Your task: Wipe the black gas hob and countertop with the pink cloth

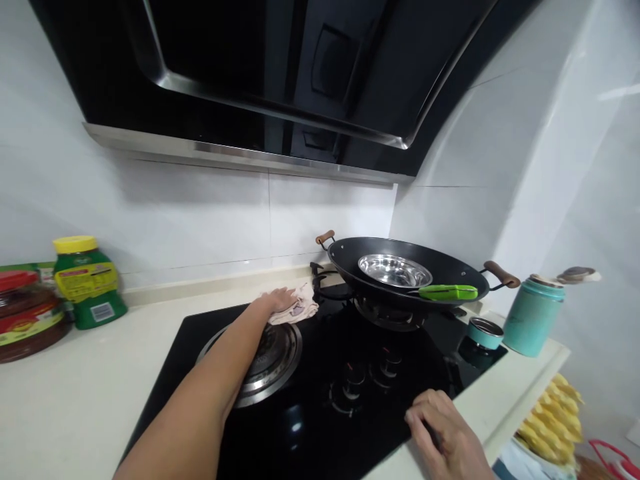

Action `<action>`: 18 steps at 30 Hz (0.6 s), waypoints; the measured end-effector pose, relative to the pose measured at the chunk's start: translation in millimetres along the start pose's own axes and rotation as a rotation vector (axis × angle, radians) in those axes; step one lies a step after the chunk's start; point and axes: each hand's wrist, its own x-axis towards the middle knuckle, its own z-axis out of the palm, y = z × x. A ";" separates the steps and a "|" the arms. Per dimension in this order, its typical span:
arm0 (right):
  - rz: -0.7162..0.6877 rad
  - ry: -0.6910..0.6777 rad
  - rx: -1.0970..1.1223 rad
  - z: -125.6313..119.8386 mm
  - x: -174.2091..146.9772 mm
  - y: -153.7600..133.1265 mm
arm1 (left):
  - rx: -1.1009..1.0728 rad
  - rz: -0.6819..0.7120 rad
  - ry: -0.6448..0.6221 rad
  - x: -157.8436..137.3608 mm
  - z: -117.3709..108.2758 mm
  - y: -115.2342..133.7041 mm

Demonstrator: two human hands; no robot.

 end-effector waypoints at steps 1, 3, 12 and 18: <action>0.007 0.005 0.000 -0.1 0.0 0.1 | 0.004 -0.010 0.011 -3.4 -0.2 -7.7; 0.018 0.003 0.000 -0.2 0.0 0.6 | 0.014 -0.037 0.035 -13.0 -1.0 -24.4; 0.064 -0.013 0.017 3.6 -4.4 6.0 | 0.069 -0.181 0.097 -73.0 -8.3 -90.8; 0.151 -0.034 0.028 2.5 -5.1 -0.1 | 0.098 -0.256 0.134 -115.8 -8.4 -101.1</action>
